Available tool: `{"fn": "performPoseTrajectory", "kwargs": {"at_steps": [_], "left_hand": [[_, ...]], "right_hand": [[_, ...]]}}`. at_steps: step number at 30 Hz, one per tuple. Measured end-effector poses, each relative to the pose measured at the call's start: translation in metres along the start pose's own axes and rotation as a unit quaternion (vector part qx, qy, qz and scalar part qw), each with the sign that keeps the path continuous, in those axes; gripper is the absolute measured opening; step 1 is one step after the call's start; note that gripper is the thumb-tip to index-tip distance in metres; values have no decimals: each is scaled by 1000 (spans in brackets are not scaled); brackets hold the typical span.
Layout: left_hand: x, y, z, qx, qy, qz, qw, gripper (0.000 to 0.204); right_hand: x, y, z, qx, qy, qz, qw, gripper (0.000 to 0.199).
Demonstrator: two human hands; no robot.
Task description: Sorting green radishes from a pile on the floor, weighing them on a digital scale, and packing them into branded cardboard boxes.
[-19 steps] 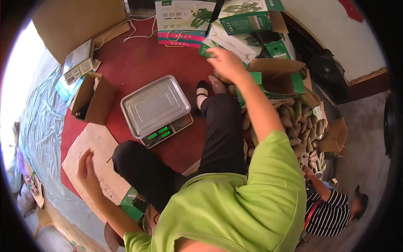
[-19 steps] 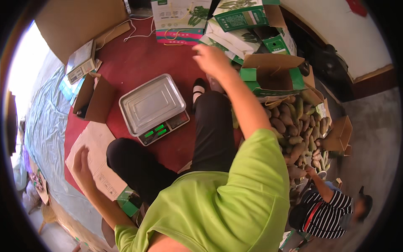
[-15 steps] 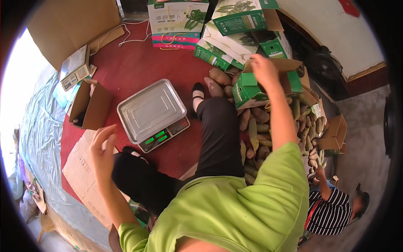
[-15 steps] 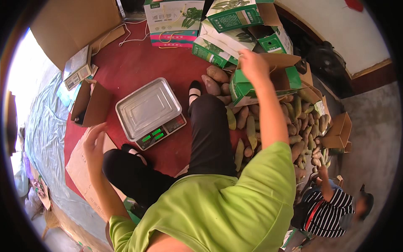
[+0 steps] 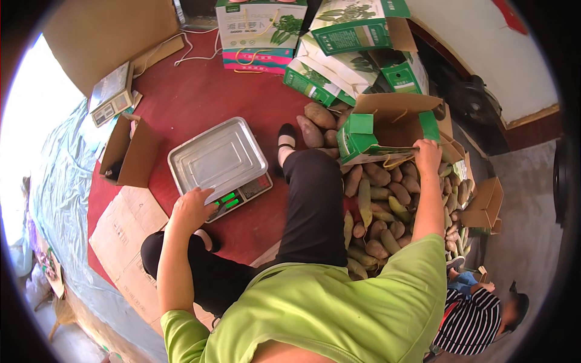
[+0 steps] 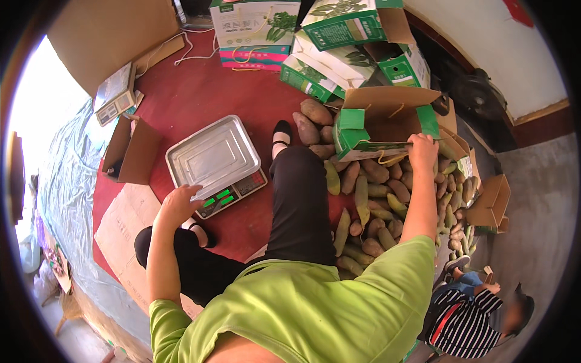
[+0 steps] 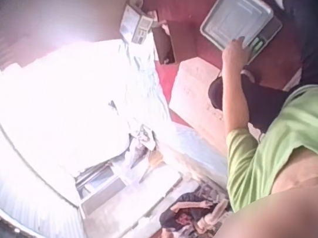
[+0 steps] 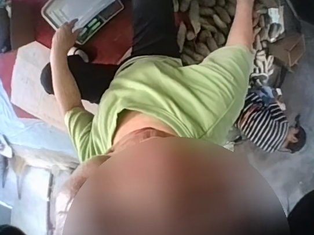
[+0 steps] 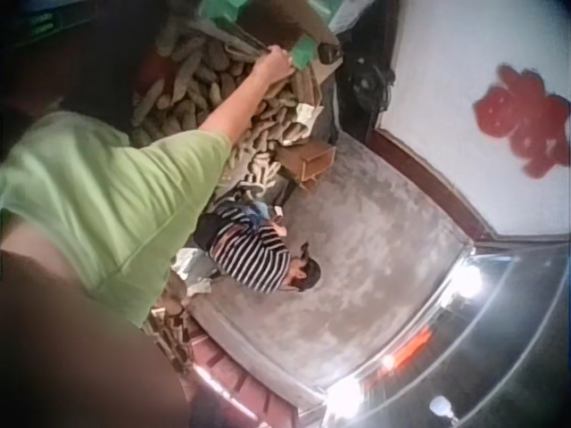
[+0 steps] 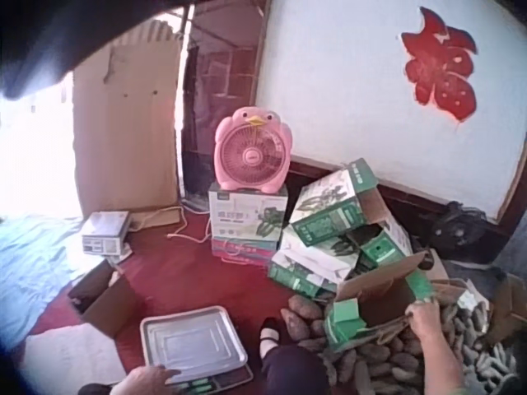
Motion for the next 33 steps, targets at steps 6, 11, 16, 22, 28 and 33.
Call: {"fn": "performPoseTrajectory", "kwargs": {"at_steps": [6,11,16,22,28,33], "left_hand": [[-1,3,10,-5,-52,8,999,40],[1,7,11,-12,-39,7,999,41],[-2,8,21,-15,-75,-3,997,40],[-3,8,27,-32,-94,-14,995,39],[-7,13,30,-38,-109,-8,993,41],[-9,15,37,-32,-178,-40,983,48]], "right_hand": [[25,25,42,-27,-60,-1,998,18],[46,57,74,28,-147,30,988,19],[50,114,126,188,-244,100,946,17],[34,205,204,332,-284,187,880,10],[-3,322,262,360,-334,347,799,6],[-39,391,262,362,-300,423,775,6]]}}
Point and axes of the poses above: each hand's wrist, its own x-axis towards the middle knuckle, its own z-axis out of the back of the hand, y = z × x, the point moved 5 cm from there along x, towards the middle knuckle, and after that the axes turned 11 degrees about -x, right-handed, at the moved point
